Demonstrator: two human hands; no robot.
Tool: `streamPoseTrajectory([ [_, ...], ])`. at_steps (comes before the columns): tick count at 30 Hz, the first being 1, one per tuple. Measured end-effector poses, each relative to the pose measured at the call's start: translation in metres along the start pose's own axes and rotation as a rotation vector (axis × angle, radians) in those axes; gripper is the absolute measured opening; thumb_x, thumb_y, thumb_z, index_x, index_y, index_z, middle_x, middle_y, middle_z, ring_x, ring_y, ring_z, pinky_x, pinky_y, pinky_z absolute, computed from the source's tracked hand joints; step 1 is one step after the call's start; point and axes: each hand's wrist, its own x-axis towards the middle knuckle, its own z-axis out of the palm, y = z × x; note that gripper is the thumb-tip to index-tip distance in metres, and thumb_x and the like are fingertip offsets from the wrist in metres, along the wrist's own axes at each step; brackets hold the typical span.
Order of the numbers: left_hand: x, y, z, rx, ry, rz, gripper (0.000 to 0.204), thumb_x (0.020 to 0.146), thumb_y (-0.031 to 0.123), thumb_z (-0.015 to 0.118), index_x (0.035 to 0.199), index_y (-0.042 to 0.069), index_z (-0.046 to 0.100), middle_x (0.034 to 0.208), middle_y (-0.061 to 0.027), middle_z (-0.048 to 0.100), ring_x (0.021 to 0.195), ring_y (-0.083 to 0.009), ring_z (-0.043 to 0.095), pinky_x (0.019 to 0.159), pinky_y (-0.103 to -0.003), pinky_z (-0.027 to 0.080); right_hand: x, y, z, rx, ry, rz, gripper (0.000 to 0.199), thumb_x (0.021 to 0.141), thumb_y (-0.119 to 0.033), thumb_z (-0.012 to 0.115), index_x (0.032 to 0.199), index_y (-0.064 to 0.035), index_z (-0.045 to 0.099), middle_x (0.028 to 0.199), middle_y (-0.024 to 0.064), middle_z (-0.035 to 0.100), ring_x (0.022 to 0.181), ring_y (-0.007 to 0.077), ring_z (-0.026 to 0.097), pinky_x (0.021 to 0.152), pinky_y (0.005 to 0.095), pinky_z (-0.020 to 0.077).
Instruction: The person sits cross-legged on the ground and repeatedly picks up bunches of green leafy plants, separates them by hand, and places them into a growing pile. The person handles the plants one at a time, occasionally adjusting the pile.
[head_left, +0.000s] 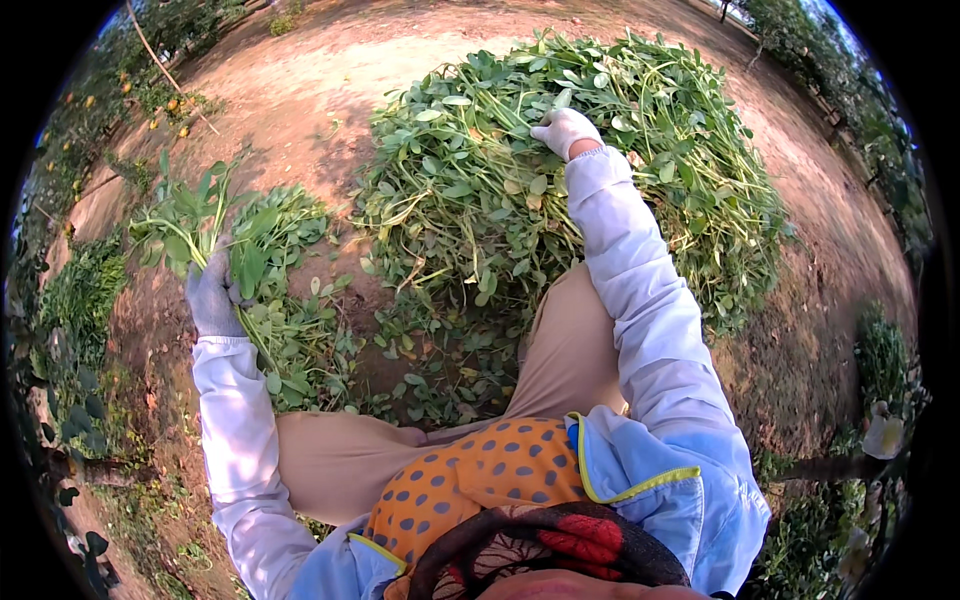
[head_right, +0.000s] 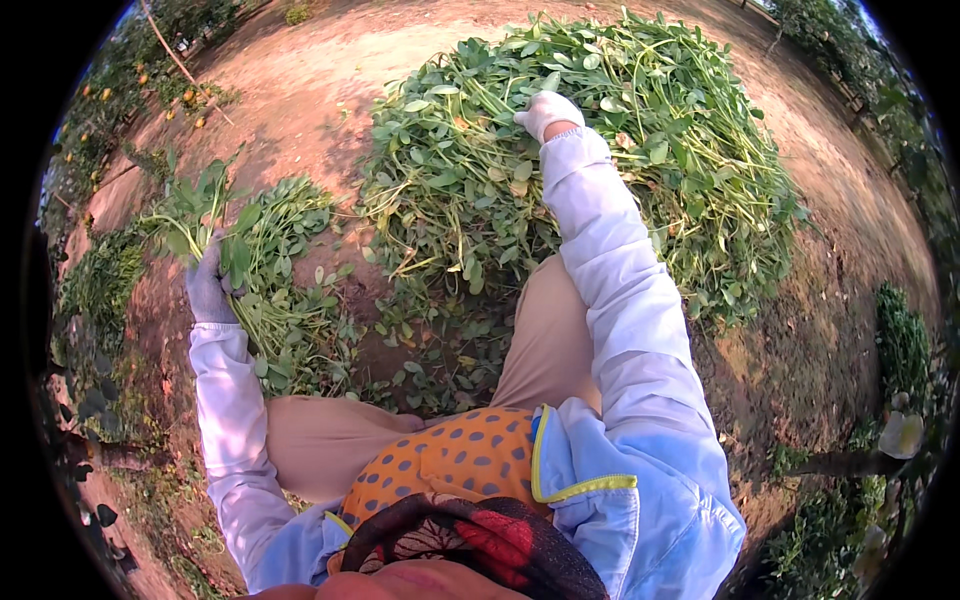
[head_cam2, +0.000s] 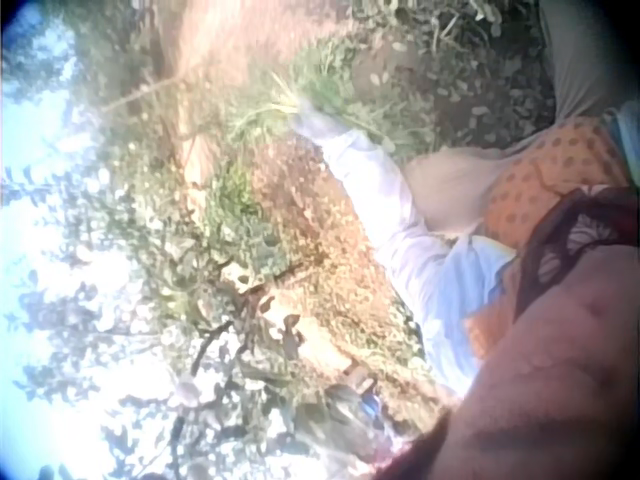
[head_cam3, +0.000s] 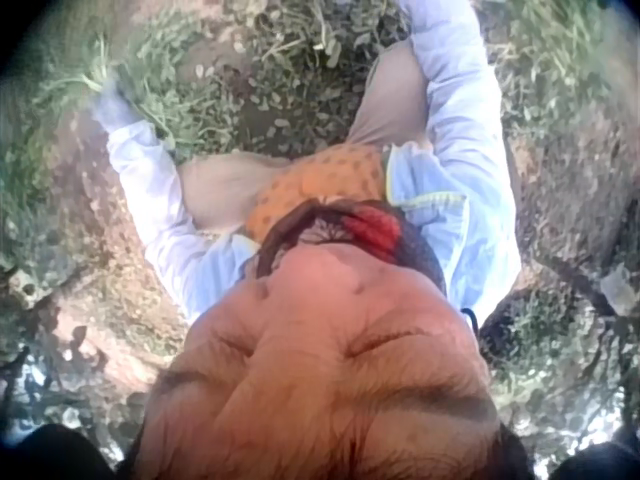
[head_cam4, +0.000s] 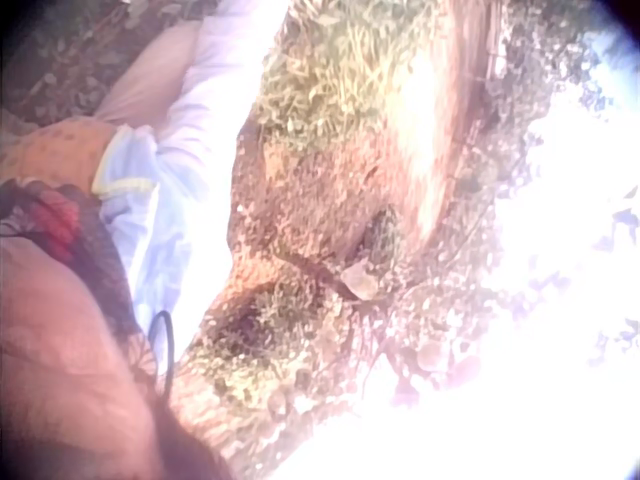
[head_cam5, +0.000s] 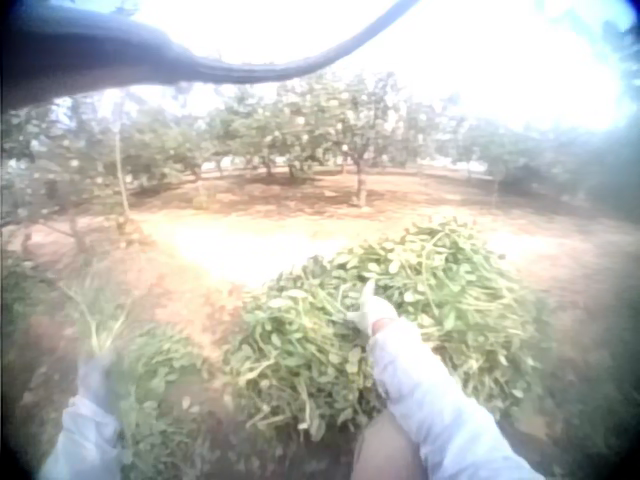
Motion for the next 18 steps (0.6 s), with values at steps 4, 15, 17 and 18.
streamPoseTrajectory([
  [4,0.007,-0.006,-0.012,-0.164,-0.025,-0.141,0.013,0.094,0.018,0.057,0.087,0.007,0.059,0.060,0.0042,0.047,0.044,-0.0053,0.038,0.040,-0.022,0.029,0.004,0.003,0.013,-0.145,-0.060,-0.048,0.035,0.081,-0.037,0.072,0.104,-0.0100,0.072,0.100,0.0169,0.070,0.097,0.0317,0.066,0.087,0.0396,0.0506],
  [15,0.011,-0.024,-0.005,-0.258,-0.154,-0.304,0.024,0.096,0.024,0.053,0.100,0.002,0.061,0.058,0.0032,0.047,0.045,-0.0077,0.037,0.042,-0.024,0.027,-0.035,-0.029,-0.034,0.179,0.316,-0.111,0.027,0.086,-0.031,0.065,0.102,-0.0096,0.072,0.094,0.0157,0.071,0.092,0.0330,0.066,0.083,0.0405,0.0514],
  [17,0.005,-0.018,-0.002,-0.232,-0.179,-0.312,0.025,0.096,0.025,0.054,0.103,0.002,0.062,0.062,0.0024,0.051,0.047,-0.0076,0.041,0.043,-0.023,0.029,-0.044,-0.048,-0.033,0.303,0.313,-0.218,0.028,0.086,-0.030,0.066,0.100,-0.0071,0.072,0.090,0.0166,0.071,0.087,0.0326,0.067,0.080,0.0400,0.0518],
  [18,0.003,-0.017,-0.001,-0.244,-0.207,-0.307,0.026,0.096,0.025,0.054,0.106,0.002,0.062,0.066,0.0016,0.054,0.050,-0.0077,0.043,0.045,-0.023,0.031,-0.055,-0.064,-0.036,0.459,0.182,-0.225,0.027,0.088,-0.023,0.067,0.102,-0.0009,0.070,0.079,0.0107,0.070,0.071,0.0168,0.065,0.066,0.0305,0.0518],
])
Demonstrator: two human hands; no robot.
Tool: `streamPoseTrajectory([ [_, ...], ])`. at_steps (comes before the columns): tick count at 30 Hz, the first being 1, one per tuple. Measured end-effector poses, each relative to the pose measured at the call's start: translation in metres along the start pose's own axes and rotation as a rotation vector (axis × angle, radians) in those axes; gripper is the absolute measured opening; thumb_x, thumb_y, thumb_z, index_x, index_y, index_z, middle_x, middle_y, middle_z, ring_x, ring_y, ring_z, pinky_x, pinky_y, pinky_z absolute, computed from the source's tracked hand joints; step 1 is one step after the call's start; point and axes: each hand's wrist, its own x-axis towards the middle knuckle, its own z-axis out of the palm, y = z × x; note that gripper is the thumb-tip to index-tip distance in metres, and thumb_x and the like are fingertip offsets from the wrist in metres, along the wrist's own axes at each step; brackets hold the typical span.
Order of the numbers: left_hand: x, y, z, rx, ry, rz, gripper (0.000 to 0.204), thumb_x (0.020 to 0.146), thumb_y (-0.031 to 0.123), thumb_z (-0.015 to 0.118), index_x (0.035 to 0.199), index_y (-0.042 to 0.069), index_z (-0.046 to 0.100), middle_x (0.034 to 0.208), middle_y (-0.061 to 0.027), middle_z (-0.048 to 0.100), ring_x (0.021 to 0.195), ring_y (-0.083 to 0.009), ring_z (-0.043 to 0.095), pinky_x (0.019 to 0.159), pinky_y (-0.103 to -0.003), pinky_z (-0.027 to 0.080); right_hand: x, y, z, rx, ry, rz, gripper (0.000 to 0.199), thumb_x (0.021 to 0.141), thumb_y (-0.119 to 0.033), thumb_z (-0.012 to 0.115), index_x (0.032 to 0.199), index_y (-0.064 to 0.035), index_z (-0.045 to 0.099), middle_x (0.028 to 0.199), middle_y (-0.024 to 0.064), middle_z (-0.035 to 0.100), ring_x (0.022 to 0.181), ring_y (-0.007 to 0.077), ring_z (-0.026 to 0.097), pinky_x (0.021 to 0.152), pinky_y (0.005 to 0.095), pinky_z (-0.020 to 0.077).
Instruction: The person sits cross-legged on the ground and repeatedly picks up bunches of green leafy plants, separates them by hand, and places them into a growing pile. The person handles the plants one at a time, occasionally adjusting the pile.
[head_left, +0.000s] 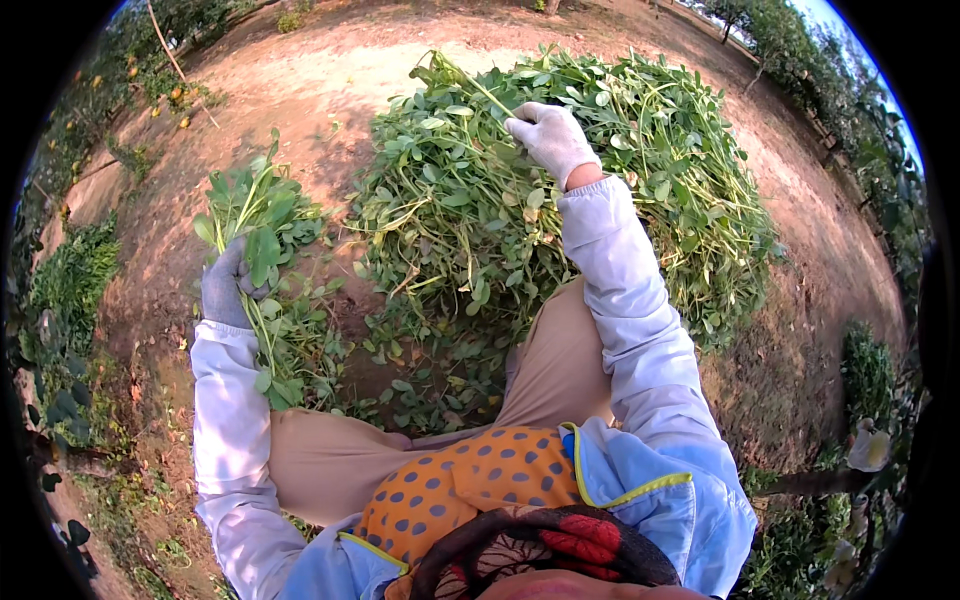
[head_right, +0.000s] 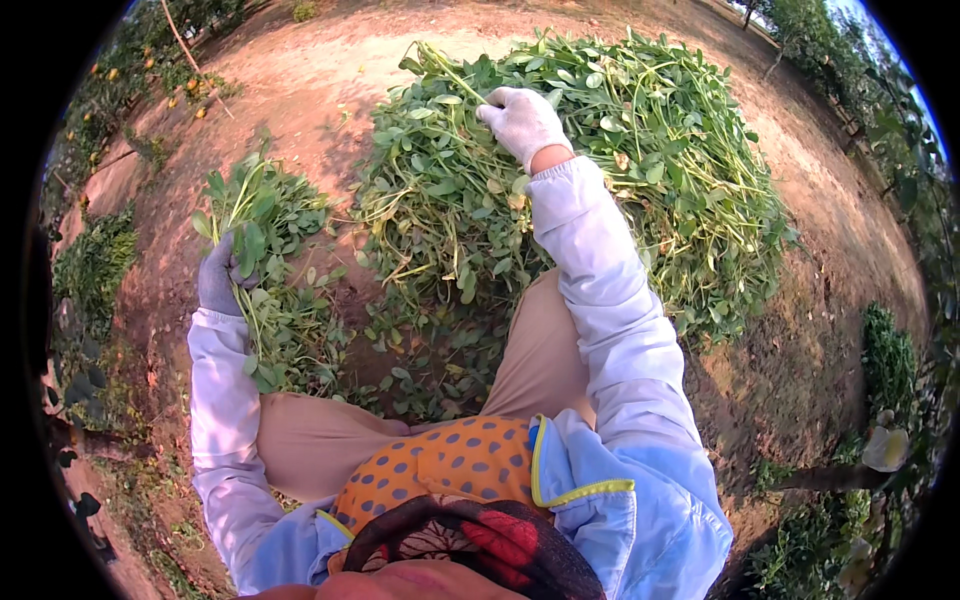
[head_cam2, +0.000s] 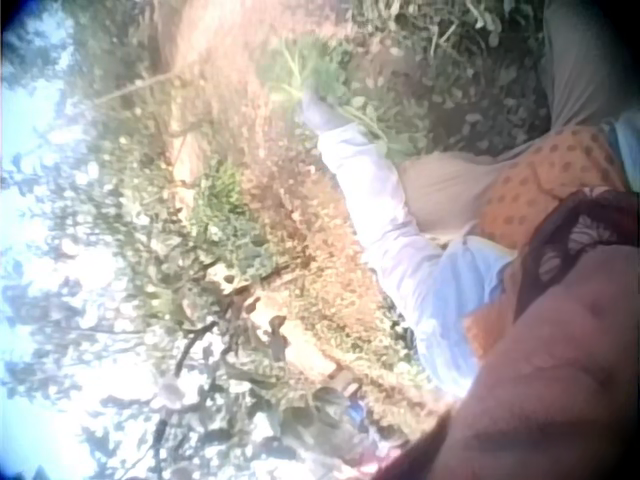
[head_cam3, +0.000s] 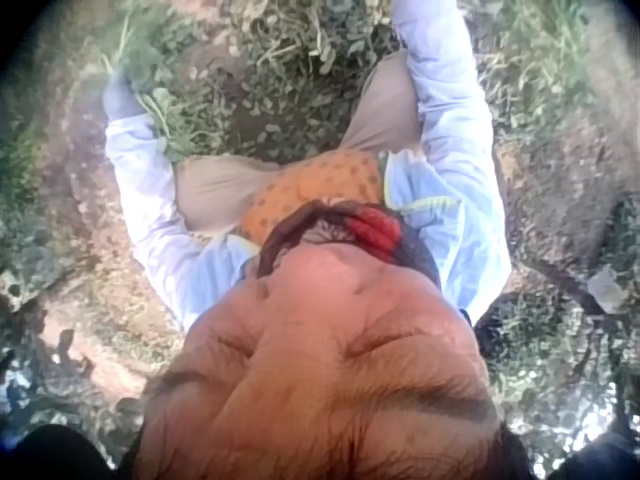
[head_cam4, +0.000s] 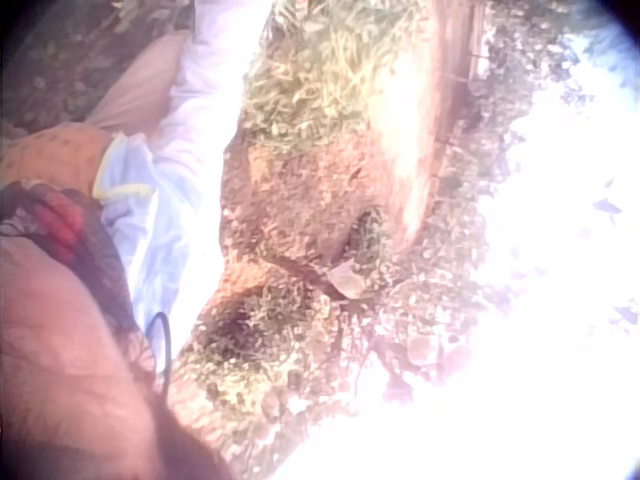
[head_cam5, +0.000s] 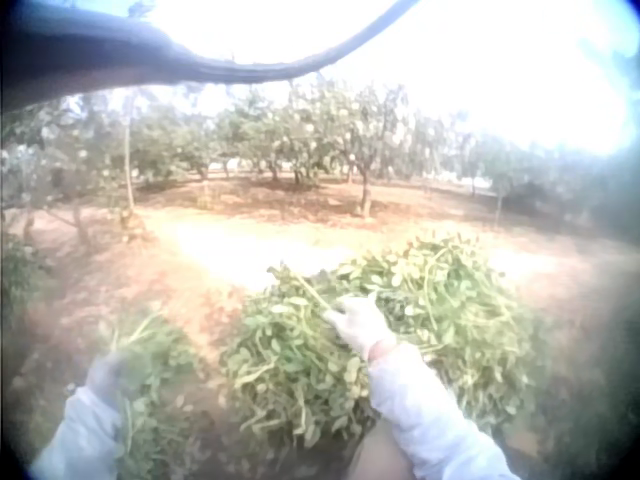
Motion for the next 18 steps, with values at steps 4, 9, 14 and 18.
streamPoseTrajectory([
  [4,-0.016,0.001,0.045,-0.036,0.057,-0.010,0.031,0.097,0.024,0.053,0.119,0.002,0.059,0.077,0.0005,0.057,0.059,-0.0092,0.048,0.053,-0.022,0.038,-0.027,-0.047,0.030,0.429,-0.299,-0.079,0.022,0.093,-0.021,0.061,0.093,-0.0013,0.069,0.078,-0.0005,0.066,0.071,0.0066,0.054,0.068,0.0234,0.0449],
  [9,-0.010,-0.016,0.029,-0.191,-0.479,0.008,0.037,0.099,0.023,0.051,0.129,0.002,0.053,0.103,-0.0056,0.064,0.083,-0.0127,0.060,0.065,-0.026,0.048,-0.062,-0.103,0.100,0.984,-0.531,-0.051,0.025,0.086,-0.017,0.065,0.105,-0.0002,0.068,0.094,0.0086,0.068,0.091,0.0173,0.060,0.084,0.0299,0.0462],
  [14,-0.031,-0.041,0.076,0.021,-0.242,-0.236,0.036,0.100,0.025,0.052,0.128,0.003,0.051,0.107,-0.0078,0.063,0.093,-0.0149,0.063,0.076,-0.026,0.055,-0.078,-0.121,0.127,0.847,-0.455,-0.213,0.024,0.084,-0.015,0.072,0.104,-0.0012,0.069,0.093,0.0084,0.069,0.086,0.0135,0.063,0.077,0.0285,0.0506],
  [18,-0.020,-0.056,0.067,-0.059,-0.304,-0.154,0.026,0.096,0.015,0.056,0.116,-0.001,0.056,0.099,-0.0122,0.065,0.081,-0.0211,0.068,0.067,-0.034,0.062,-0.069,-0.125,0.121,0.947,-0.480,-0.191,0.025,0.082,-0.014,0.072,0.103,-0.0008,0.069,0.091,0.0065,0.069,0.084,0.0126,0.063,0.076,0.0270,0.0499],
])
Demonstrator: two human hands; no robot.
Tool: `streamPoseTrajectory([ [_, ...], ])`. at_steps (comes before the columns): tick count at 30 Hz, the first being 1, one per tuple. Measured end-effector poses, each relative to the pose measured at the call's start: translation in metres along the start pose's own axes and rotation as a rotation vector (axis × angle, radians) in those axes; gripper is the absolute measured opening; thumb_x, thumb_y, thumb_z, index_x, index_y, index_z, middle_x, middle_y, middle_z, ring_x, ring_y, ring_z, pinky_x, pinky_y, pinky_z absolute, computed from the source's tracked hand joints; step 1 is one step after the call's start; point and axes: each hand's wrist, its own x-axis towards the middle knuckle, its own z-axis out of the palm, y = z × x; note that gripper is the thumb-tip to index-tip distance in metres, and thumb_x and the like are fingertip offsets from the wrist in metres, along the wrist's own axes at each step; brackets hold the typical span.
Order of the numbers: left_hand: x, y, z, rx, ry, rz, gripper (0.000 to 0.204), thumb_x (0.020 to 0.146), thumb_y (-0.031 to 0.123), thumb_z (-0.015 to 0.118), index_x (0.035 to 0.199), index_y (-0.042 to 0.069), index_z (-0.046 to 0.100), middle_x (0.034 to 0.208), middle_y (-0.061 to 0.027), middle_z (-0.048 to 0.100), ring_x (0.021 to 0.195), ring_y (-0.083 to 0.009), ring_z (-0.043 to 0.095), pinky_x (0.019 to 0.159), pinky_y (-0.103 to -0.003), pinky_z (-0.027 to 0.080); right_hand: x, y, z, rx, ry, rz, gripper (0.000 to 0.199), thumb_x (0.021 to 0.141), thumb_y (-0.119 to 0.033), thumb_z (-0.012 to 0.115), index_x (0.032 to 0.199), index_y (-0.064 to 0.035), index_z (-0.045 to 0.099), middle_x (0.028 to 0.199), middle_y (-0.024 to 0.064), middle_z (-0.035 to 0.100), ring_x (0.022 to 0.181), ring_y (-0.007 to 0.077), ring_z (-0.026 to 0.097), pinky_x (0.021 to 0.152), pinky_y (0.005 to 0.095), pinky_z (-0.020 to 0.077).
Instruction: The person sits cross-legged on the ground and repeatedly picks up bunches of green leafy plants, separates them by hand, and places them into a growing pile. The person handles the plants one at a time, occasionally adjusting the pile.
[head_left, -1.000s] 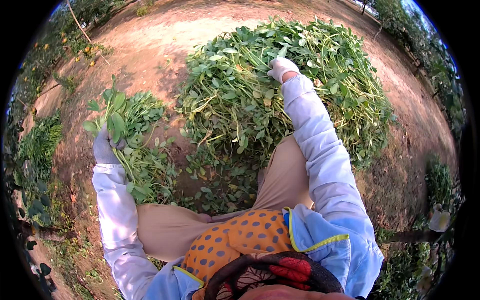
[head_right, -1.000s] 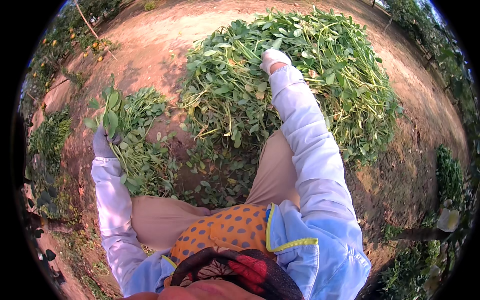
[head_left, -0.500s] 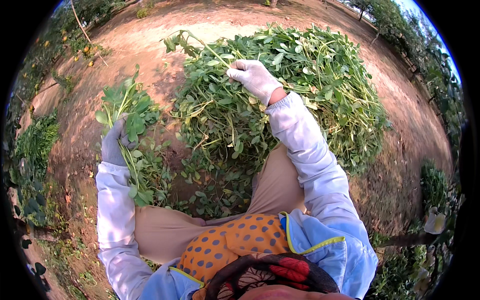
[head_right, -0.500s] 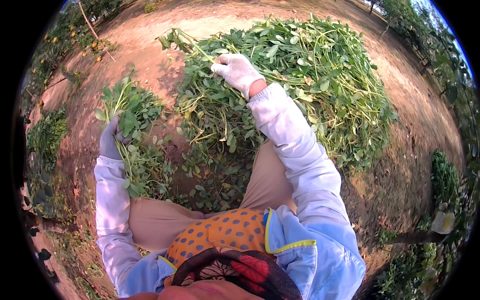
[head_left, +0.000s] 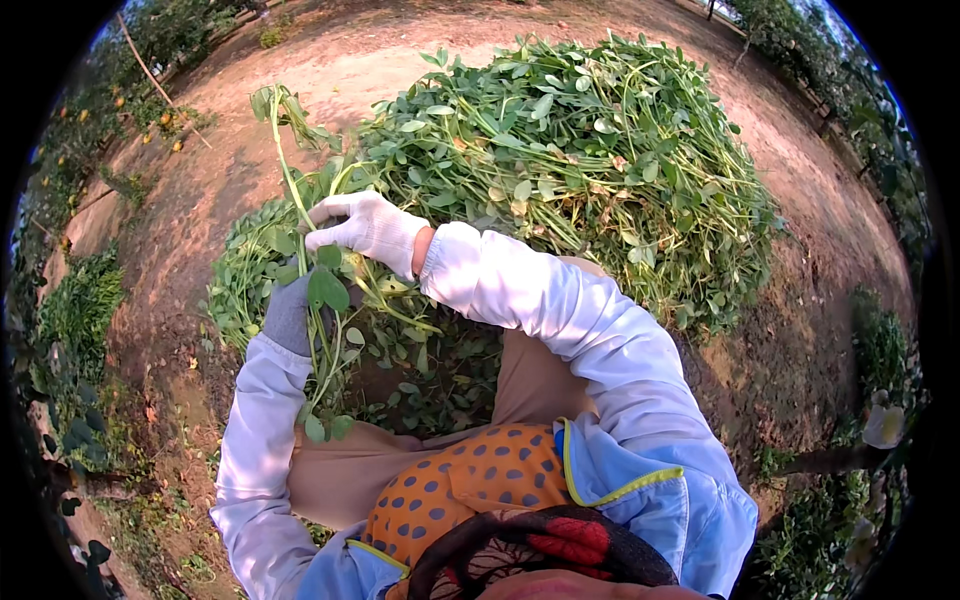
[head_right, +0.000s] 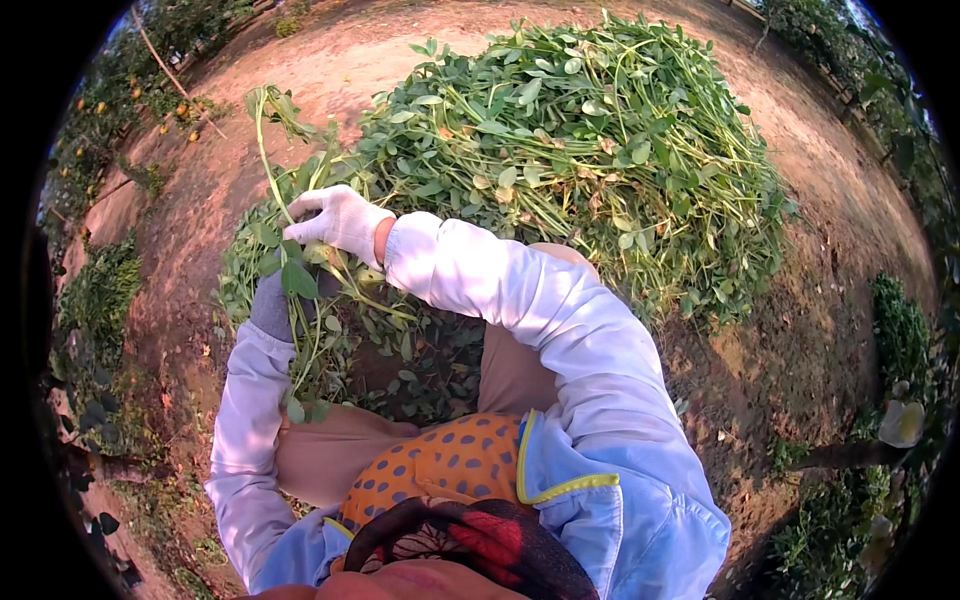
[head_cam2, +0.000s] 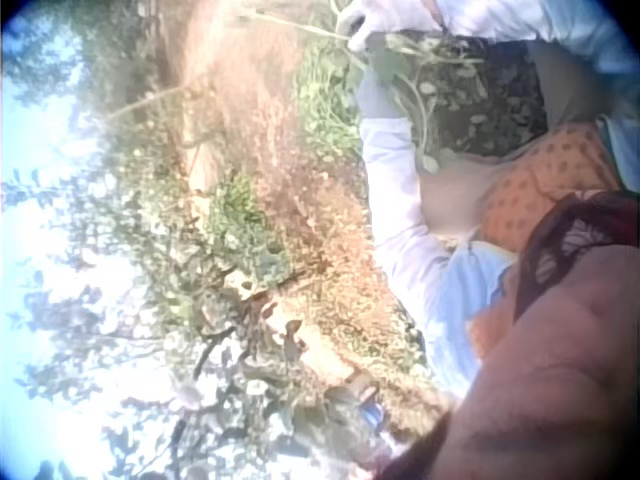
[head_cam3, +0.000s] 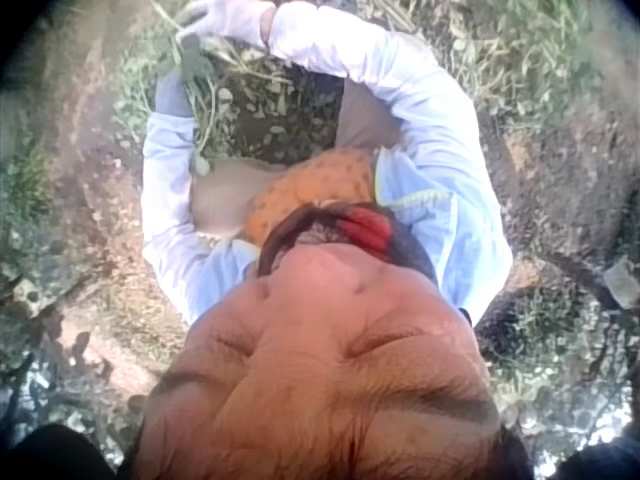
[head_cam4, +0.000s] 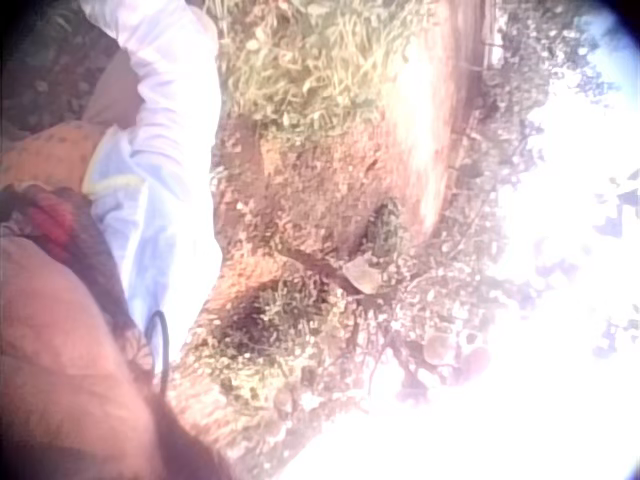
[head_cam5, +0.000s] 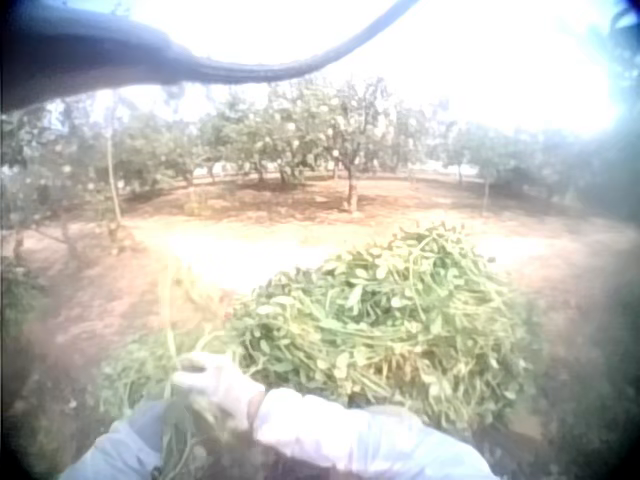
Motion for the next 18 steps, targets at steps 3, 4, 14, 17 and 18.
streamPoseTrajectory([
  [3,-0.001,-0.004,-0.003,-0.006,-0.068,0.033,0.025,0.098,0.015,0.050,0.118,-0.001,0.054,0.101,-0.0127,0.065,0.081,-0.0232,0.069,0.067,-0.035,0.062,-0.002,-0.017,0.003,0.103,-0.023,0.234,0.022,0.084,-0.015,0.071,0.100,-0.0010,0.070,0.088,0.0052,0.068,0.083,0.0114,0.062,0.076,0.0266,0.0497],
  [4,-0.002,-0.002,-0.003,0.057,-0.103,0.063,0.026,0.099,0.015,0.048,0.120,0.000,0.054,0.101,-0.0114,0.064,0.081,-0.0214,0.068,0.067,-0.034,0.061,0.002,-0.005,0.002,-0.016,-0.019,-0.038,0.020,0.085,-0.016,0.070,0.099,-0.0013,0.069,0.085,0.0038,0.068,0.080,0.0107,0.062,0.074,0.0266,0.0501],
  [14,-0.017,0.054,-0.002,0.085,0.311,0.285,0.024,0.096,0.029,0.055,0.092,0.006,0.062,0.060,0.0014,0.051,0.044,-0.0083,0.040,0.040,-0.024,0.028,-0.002,-0.030,-0.070,0.145,0.051,0.169,0.029,0.093,-0.015,0.062,0.118,0.0001,0.063,0.091,0.0053,0.068,0.073,0.0082,0.060,0.067,0.0210,0.0499],
  [17,-0.006,0.068,-0.050,0.077,0.417,0.358,0.022,0.095,0.028,0.056,0.092,0.007,0.060,0.061,0.0010,0.050,0.045,-0.0090,0.040,0.040,-0.024,0.028,-0.009,-0.026,-0.142,-0.750,0.301,-0.105,0.022,0.086,-0.022,0.065,0.099,-0.0063,0.072,0.085,0.0117,0.072,0.074,0.0202,0.068,0.069,0.0336,0.0532],
  [18,-0.003,0.069,-0.066,0.085,0.469,0.365,0.021,0.095,0.028,0.056,0.092,0.007,0.059,0.061,0.0010,0.049,0.045,-0.0092,0.040,0.041,-0.024,0.028,-0.016,-0.024,-0.162,-1.022,0.389,-0.035,0.021,0.084,-0.026,0.067,0.097,-0.0107,0.073,0.090,0.0147,0.071,0.082,0.0275,0.069,0.076,0.0381,0.0533],
])
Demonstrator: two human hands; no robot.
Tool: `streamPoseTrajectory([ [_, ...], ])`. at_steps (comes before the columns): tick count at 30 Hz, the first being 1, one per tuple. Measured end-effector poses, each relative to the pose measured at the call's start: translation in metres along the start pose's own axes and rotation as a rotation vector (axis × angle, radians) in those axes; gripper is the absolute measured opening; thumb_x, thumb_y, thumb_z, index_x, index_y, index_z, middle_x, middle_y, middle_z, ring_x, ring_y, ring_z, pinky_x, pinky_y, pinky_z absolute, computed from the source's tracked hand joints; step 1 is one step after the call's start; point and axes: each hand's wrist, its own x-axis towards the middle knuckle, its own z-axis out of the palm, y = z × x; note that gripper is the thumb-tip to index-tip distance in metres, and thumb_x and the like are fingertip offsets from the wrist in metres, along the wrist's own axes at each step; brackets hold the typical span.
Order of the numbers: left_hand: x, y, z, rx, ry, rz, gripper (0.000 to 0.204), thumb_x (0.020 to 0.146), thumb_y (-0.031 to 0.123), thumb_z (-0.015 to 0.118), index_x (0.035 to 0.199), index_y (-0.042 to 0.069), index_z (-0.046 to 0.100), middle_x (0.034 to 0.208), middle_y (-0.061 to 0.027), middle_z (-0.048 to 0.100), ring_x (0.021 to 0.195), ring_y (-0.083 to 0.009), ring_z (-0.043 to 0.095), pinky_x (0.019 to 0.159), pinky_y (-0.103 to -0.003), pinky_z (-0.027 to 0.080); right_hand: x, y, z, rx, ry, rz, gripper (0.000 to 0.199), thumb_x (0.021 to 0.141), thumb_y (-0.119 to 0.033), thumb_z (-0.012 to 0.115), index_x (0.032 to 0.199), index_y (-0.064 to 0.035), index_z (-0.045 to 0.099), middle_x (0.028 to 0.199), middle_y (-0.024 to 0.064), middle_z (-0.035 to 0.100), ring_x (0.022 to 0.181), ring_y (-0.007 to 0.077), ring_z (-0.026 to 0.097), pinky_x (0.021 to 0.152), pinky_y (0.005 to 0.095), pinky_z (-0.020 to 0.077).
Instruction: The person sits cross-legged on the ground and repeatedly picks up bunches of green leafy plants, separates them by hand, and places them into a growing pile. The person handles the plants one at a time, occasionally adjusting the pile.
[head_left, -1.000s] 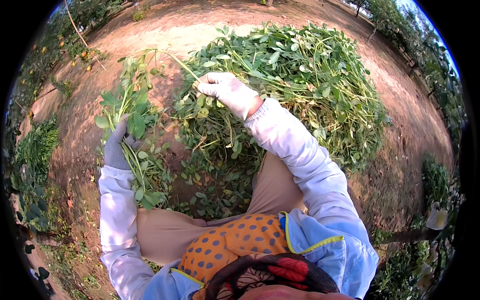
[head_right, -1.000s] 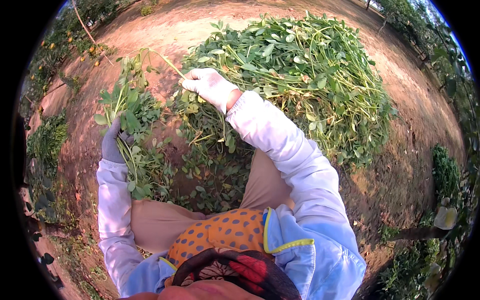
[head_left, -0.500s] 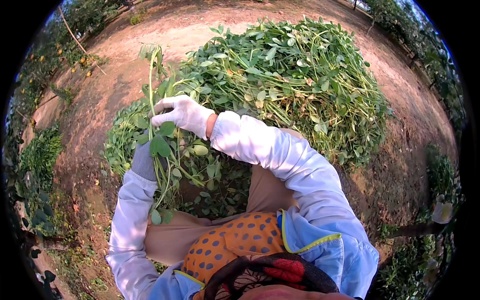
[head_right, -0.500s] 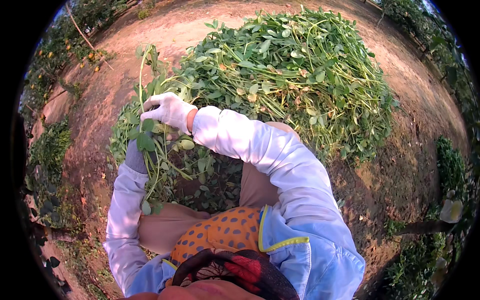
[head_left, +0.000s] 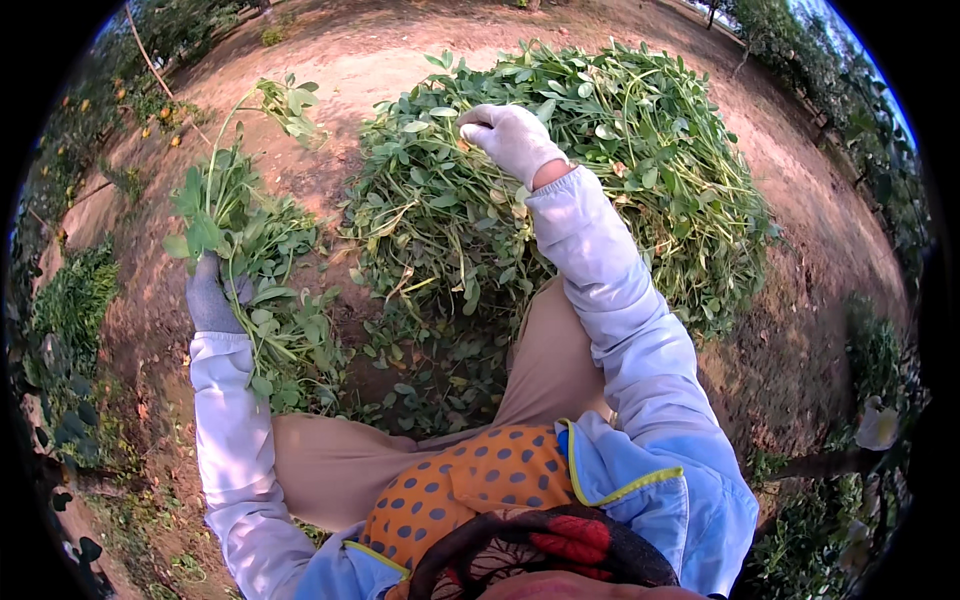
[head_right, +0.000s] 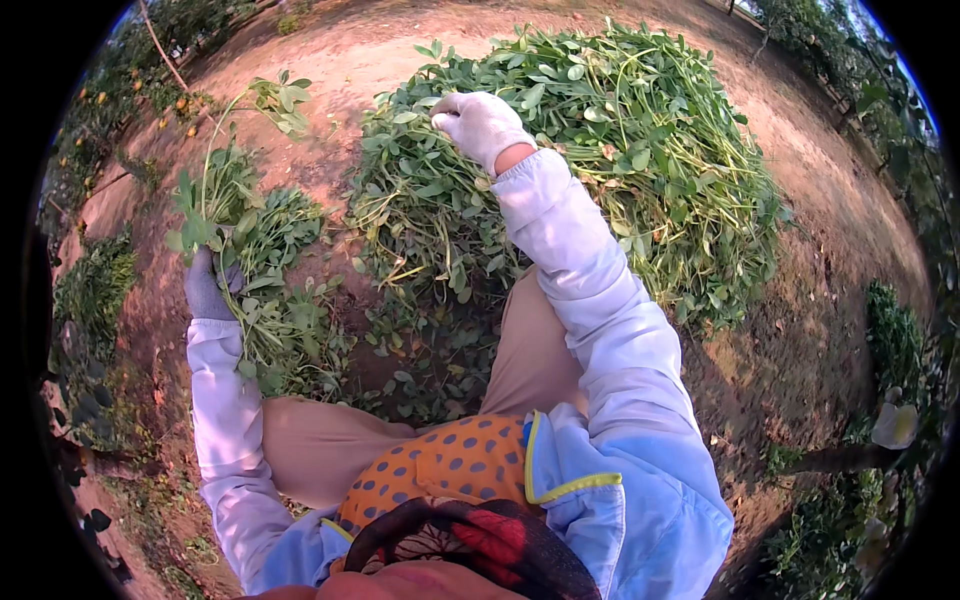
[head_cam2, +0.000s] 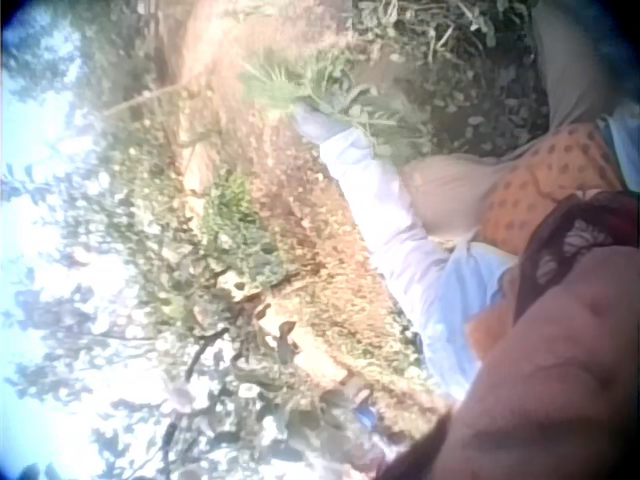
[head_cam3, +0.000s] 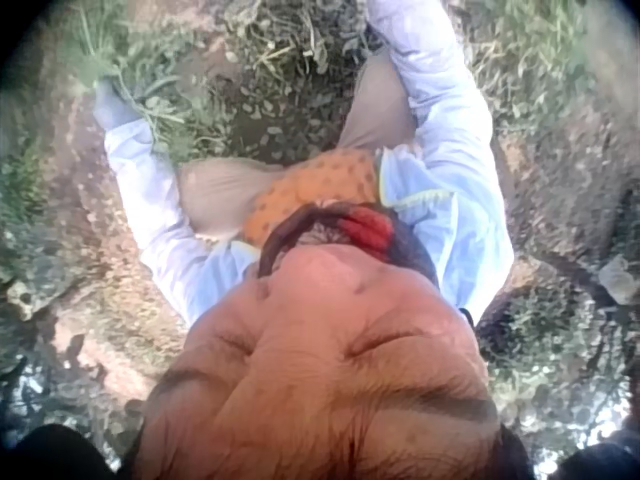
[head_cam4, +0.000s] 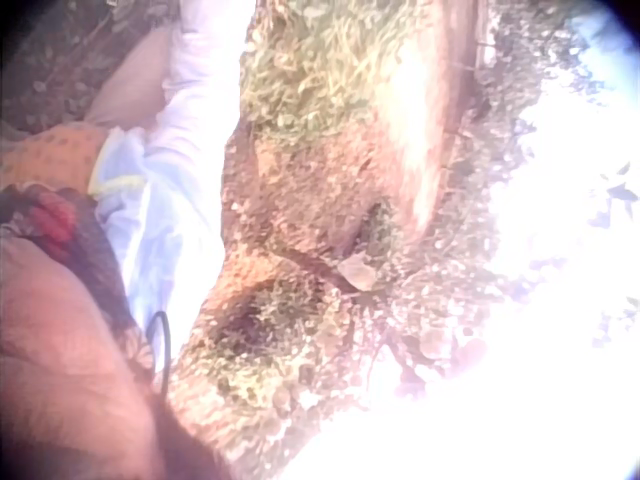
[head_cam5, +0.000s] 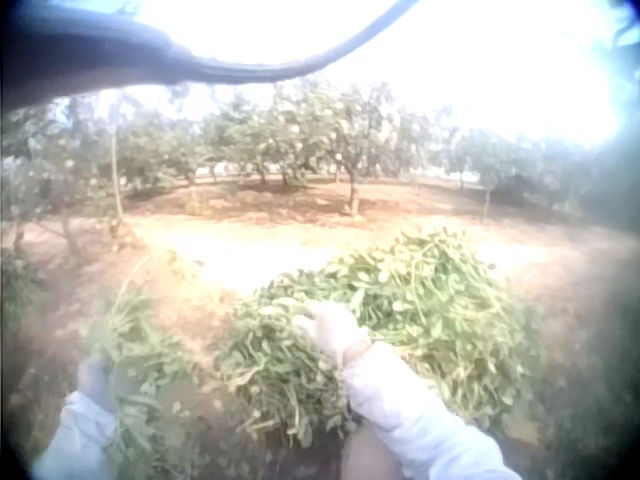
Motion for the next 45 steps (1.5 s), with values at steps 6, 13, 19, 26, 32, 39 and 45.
streamPoseTrajectory([
  [6,0.004,-0.003,-0.013,0.005,0.034,-0.095,0.021,0.095,0.029,0.058,0.090,0.009,0.057,0.063,0.0020,0.047,0.047,-0.0088,0.039,0.042,-0.024,0.028,-0.013,0.112,-0.030,-0.475,-0.155,0.358,0.023,0.082,-0.027,0.069,0.100,-0.0126,0.073,0.095,0.0119,0.071,0.092,0.0314,0.066,0.084,0.0394,0.0514],
  [13,0.001,-0.003,-0.007,-0.132,-0.047,-0.255,0.022,0.097,0.031,0.056,0.089,0.011,0.057,0.060,0.0044,0.044,0.047,-0.0079,0.037,0.042,-0.023,0.027,-0.018,0.130,-0.032,-0.524,-0.484,0.340,0.033,0.089,-0.036,0.061,0.109,-0.0107,0.071,0.101,0.0166,0.070,0.097,0.0347,0.065,0.088,0.0404,0.0498],
  [19,0.004,-0.006,0.001,-0.085,-0.088,-0.222,0.022,0.096,0.031,0.056,0.088,0.011,0.056,0.059,0.0050,0.043,0.045,-0.0078,0.037,0.041,-0.024,0.027,-0.015,0.108,-0.039,-0.482,-0.325,0.383,0.034,0.080,-0.036,0.071,0.102,-0.0091,0.071,0.098,0.0151,0.070,0.095,0.0323,0.066,0.085,0.0406,0.0512],
  [26,-0.007,-0.009,0.013,0.081,-0.134,-0.136,0.028,0.094,0.034,0.058,0.082,0.010,0.058,0.060,0.0026,0.047,0.047,-0.0082,0.040,0.044,-0.023,0.030,-0.021,0.092,-0.050,0.031,0.015,0.354,0.031,0.086,-0.034,0.070,0.100,-0.0064,0.071,0.086,0.0134,0.071,0.078,0.0244,0.068,0.074,0.0354,0.0518],
  [32,0.000,-0.009,0.005,0.066,-0.112,-0.187,0.028,0.093,0.033,0.060,0.082,0.008,0.059,0.059,0.0012,0.049,0.047,-0.0091,0.044,0.044,-0.024,0.032,-0.027,0.015,-0.077,0.583,0.201,0.268,0.023,0.093,-0.025,0.063,0.094,-0.0027,0.067,0.065,-0.0048,0.050,0.058,0.0056,0.043,0.057,0.0210,0.0377],
  [39,0.010,-0.023,0.004,0.061,-0.050,-0.218,0.026,0.092,0.031,0.061,0.083,0.007,0.060,0.060,-0.0003,0.052,0.049,-0.0104,0.048,0.045,-0.025,0.037,-0.028,-0.012,-0.061,1.071,0.071,0.332,0.026,0.099,-0.016,0.053,0.117,0.0031,0.056,0.094,0.0065,0.064,0.077,0.0140,0.063,0.077,0.0289,0.0544],
  [45,-0.026,-0.015,0.041,0.089,-0.192,-0.165,0.024,0.091,0.023,0.063,0.100,0.000,0.061,0.080,-0.0069,0.063,0.067,-0.0170,0.062,0.063,-0.029,0.054,-0.032,-0.031,-0.010,1.677,-0.244,0.549,0.012,0.096,-0.009,0.057,0.106,-0.0012,0.057,0.096,0.0078,0.064,0.083,0.0179,0.065,0.087,0.0405,0.0562],
])
